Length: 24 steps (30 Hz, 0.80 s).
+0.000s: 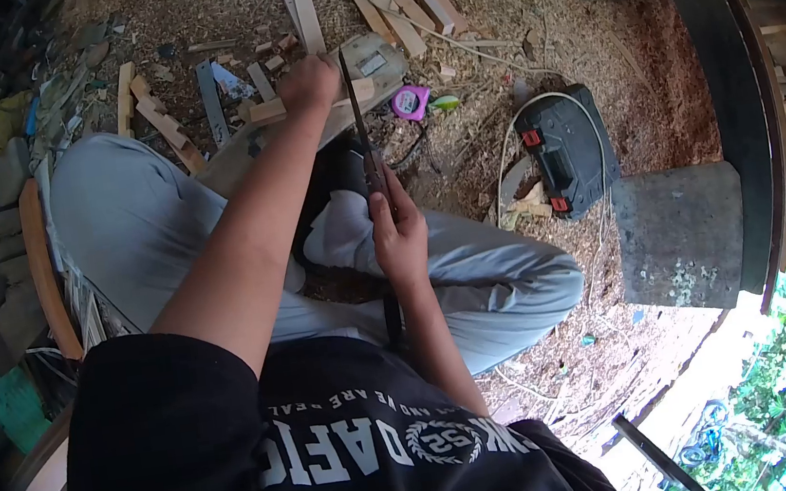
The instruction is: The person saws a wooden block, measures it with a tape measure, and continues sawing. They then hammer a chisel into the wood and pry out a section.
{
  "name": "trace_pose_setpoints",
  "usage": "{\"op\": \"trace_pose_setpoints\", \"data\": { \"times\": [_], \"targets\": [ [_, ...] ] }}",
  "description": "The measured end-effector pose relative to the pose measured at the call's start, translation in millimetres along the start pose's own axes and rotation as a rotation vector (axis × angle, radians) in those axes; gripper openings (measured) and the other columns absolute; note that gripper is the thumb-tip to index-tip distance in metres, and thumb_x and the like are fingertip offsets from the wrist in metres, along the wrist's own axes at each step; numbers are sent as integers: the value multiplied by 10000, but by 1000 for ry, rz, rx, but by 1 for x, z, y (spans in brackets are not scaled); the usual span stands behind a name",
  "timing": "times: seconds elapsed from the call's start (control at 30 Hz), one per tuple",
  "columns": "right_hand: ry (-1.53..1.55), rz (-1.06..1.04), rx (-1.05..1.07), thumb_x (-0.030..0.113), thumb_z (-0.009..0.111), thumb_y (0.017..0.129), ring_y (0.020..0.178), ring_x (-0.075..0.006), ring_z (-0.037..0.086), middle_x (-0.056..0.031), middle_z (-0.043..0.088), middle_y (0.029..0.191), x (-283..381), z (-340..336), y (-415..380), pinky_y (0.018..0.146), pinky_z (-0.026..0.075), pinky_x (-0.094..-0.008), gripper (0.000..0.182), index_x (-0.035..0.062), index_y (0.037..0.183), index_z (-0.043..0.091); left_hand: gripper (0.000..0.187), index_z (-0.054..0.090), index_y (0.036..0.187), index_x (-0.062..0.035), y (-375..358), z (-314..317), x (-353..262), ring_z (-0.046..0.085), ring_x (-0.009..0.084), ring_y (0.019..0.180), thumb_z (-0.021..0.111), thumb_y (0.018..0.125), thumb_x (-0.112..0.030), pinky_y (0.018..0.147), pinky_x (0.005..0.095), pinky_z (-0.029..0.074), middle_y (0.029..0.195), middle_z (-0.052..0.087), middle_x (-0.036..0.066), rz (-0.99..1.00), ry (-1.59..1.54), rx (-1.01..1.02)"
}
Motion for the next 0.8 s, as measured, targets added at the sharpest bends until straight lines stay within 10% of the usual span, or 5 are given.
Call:
{"op": "trace_pose_setpoints", "data": {
  "times": [0.8],
  "targets": [
    [-87,-28,-138,264,638,1022,969,-451,739,-285,740,985,4,0,2,850,582,-459,477,63,1454,630,575,801,1114,-24,11,1,-4,727,428,1153,381,1075,-414,1001,521,572,1197,764,240,-70,38,49]
  ]
}}
Point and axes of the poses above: each hand's wrist, its own y-axis towards the middle knuckle, its own z-axis out of the palm, x = y × z, the point moved 7 cm from there along y, towards the middle knuckle
